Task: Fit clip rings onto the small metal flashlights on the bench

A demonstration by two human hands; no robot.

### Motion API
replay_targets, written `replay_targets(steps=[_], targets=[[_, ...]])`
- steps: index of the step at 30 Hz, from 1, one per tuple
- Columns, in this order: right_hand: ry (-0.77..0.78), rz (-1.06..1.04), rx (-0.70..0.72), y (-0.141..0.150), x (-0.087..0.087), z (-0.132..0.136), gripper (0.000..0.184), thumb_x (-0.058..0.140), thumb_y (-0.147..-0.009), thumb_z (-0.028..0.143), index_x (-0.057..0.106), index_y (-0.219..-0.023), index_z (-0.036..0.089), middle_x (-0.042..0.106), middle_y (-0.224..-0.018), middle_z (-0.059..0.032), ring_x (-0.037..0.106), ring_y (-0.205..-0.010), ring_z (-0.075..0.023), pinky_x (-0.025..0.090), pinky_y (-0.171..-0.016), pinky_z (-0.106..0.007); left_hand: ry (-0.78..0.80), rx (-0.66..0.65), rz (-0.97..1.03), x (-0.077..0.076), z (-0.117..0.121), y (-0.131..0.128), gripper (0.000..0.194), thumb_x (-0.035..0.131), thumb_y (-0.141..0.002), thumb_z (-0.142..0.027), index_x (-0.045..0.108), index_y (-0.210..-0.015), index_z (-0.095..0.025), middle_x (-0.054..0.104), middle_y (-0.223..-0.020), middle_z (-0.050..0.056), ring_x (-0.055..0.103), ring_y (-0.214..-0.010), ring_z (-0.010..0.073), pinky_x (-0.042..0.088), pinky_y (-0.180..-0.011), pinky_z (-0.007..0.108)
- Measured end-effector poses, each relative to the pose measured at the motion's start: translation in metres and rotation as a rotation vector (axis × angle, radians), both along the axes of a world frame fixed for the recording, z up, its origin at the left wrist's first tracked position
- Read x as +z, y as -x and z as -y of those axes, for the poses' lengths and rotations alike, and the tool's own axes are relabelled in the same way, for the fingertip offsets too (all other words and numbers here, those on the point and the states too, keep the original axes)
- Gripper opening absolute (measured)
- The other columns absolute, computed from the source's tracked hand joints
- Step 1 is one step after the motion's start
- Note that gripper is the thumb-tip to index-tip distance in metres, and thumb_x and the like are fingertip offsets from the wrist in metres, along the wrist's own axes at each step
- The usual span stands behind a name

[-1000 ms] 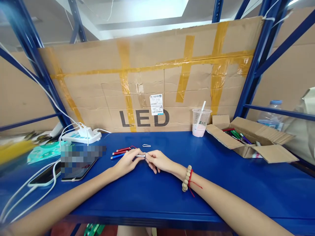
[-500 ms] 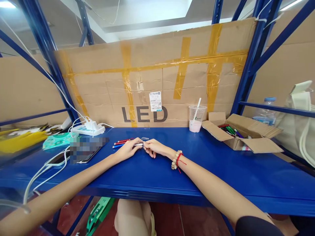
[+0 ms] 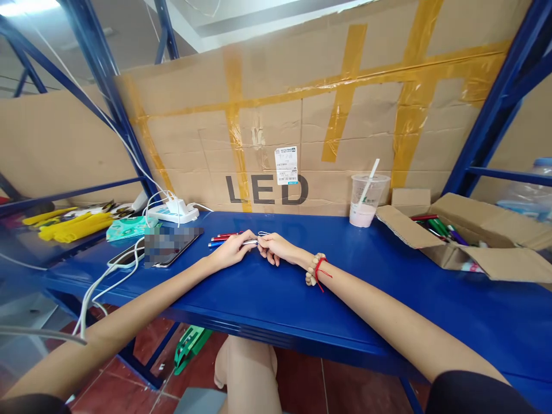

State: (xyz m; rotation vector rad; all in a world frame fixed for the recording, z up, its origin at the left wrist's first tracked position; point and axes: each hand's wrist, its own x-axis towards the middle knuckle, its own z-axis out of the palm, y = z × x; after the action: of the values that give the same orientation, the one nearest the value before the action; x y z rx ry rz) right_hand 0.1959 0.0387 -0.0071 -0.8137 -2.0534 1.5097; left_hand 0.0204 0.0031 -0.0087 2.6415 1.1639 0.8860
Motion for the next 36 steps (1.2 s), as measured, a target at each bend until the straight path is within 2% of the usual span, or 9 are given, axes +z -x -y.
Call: replay_targets(steps=[4,9,13,19,28,36], targets=[[-0.006,-0.039,0.008,0.001,-0.004,-0.002,0.031,0.043,-0.084,0.036,0.041,-0.062,0.015,0.048,-0.048,0.0041,0.044,-0.029,-0.0053,0.026,-0.021,-0.013,0.0,0.007,0.006,-0.001,0.0,0.0,0.013,0.037,-0.091,-0.024,0.047,-0.095,-0.017,0.061,-0.092,0.004,0.059,-0.083,0.015,0.043,-0.071,0.023],[0.003,-0.082,0.013,0.005,-0.007,-0.005,0.039,0.039,-0.084,0.051,0.039,-0.066,0.017,0.047,-0.047,0.0054,0.043,-0.029,-0.0057,0.025,-0.021,-0.013,0.008,0.021,0.068,-0.002,-0.006,0.001,0.014,0.035,-0.092,-0.025,0.046,-0.095,-0.018,0.06,-0.092,0.003,0.059,-0.083,0.0139,0.043,-0.071,0.022],[0.015,-0.137,0.027,0.014,-0.006,-0.016,0.041,0.039,-0.083,0.056,0.039,-0.069,0.017,0.048,-0.046,0.0058,0.043,-0.029,-0.0059,0.026,-0.021,-0.013,-0.006,0.096,0.121,-0.003,-0.014,0.004,0.014,0.035,-0.092,-0.026,0.046,-0.095,-0.018,0.059,-0.087,0.002,0.058,-0.078,0.0136,0.042,-0.069,0.022],[0.058,-0.175,0.049,0.027,-0.006,-0.03,0.045,0.04,-0.081,0.06,0.04,-0.07,0.017,0.048,-0.046,0.0054,0.043,-0.029,-0.0063,0.028,-0.021,-0.013,-0.01,0.179,0.178,-0.004,-0.02,0.009,0.015,0.034,-0.093,-0.025,0.046,-0.1,-0.019,0.059,-0.092,0.003,0.057,-0.085,0.0143,0.043,-0.073,0.023],[0.069,-0.121,0.137,0.029,-0.003,-0.032,0.044,0.043,-0.08,0.059,0.043,-0.071,0.015,0.048,-0.048,0.005,0.044,-0.03,-0.005,0.029,-0.023,-0.012,-0.029,0.128,-0.005,0.011,-0.016,0.025,0.018,0.033,-0.093,-0.025,0.049,-0.098,-0.02,0.06,-0.093,0.002,0.056,-0.085,0.0141,0.042,-0.074,0.023],[0.049,-0.092,0.095,0.031,-0.004,-0.032,0.044,0.045,-0.079,0.058,0.045,-0.072,0.015,0.046,-0.048,0.0054,0.044,-0.032,-0.0054,0.03,-0.024,-0.013,0.02,0.135,0.008,0.014,-0.012,0.026,0.018,0.033,-0.093,-0.026,0.047,-0.103,-0.021,0.06,-0.097,0.004,0.057,-0.089,0.0162,0.043,-0.078,0.026]])
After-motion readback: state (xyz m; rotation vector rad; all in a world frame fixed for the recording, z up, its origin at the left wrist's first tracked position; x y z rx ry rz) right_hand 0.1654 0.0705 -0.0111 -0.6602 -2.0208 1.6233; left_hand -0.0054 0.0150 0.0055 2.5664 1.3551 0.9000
